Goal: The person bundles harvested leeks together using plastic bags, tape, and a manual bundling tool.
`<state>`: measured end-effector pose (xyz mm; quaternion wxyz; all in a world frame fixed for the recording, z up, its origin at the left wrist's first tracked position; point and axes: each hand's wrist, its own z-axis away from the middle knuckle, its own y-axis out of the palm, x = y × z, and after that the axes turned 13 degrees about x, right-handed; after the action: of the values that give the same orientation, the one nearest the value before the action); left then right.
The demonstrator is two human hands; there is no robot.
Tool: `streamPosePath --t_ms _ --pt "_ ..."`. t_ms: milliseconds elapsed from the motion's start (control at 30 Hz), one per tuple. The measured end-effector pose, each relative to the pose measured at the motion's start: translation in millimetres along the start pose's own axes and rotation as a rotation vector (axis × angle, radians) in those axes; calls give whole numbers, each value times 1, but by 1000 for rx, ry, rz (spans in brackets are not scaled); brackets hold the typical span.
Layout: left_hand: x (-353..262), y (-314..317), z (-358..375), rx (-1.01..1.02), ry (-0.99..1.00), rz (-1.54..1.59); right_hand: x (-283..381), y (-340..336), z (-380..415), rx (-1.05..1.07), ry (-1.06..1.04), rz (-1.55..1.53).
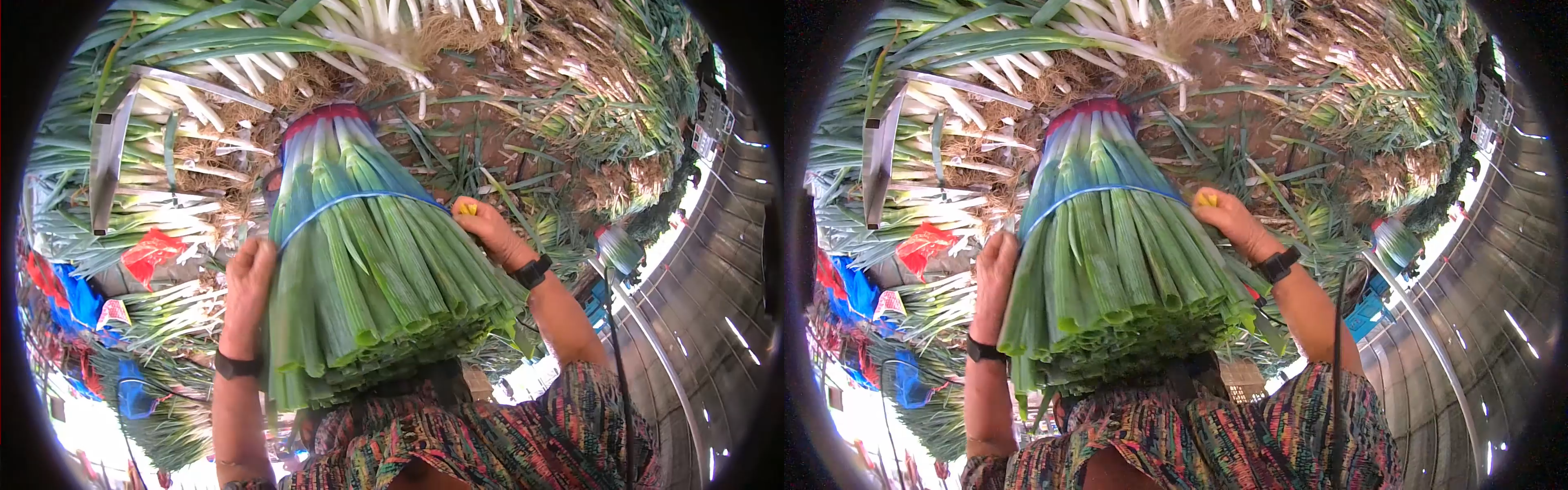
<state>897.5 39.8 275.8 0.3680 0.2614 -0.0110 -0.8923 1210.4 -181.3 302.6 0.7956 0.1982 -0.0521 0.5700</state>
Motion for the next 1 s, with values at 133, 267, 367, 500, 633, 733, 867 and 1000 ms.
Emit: streamPosePath --t_ms 133,267,367,500,633,733,867,1000 --pt "-19 -4 -29 165 -95 39 8 -6 -12 51 -47 287" --pt "-29 -4 -30 245 -90 -14 5 -10 -16 109 -117 307" --pt "-22 1 -33 250 2 -92 10 -3 -16 65 -157 309" --pt "-13 13 -40 137 263 -259 8 2 -13 -26 -187 274" --pt "-40 22 -7 130 413 -443 -11 10 13 -82 -260 103" --pt "-24 25 17 159 413 -445 -29 18 27 -128 -292 146" --pt "-7 10 15 169 325 -475 -28 16 24 -105 -77 231" --pt "6 -20 3 131 438 -704 -29 23 22 -194 -182 396"
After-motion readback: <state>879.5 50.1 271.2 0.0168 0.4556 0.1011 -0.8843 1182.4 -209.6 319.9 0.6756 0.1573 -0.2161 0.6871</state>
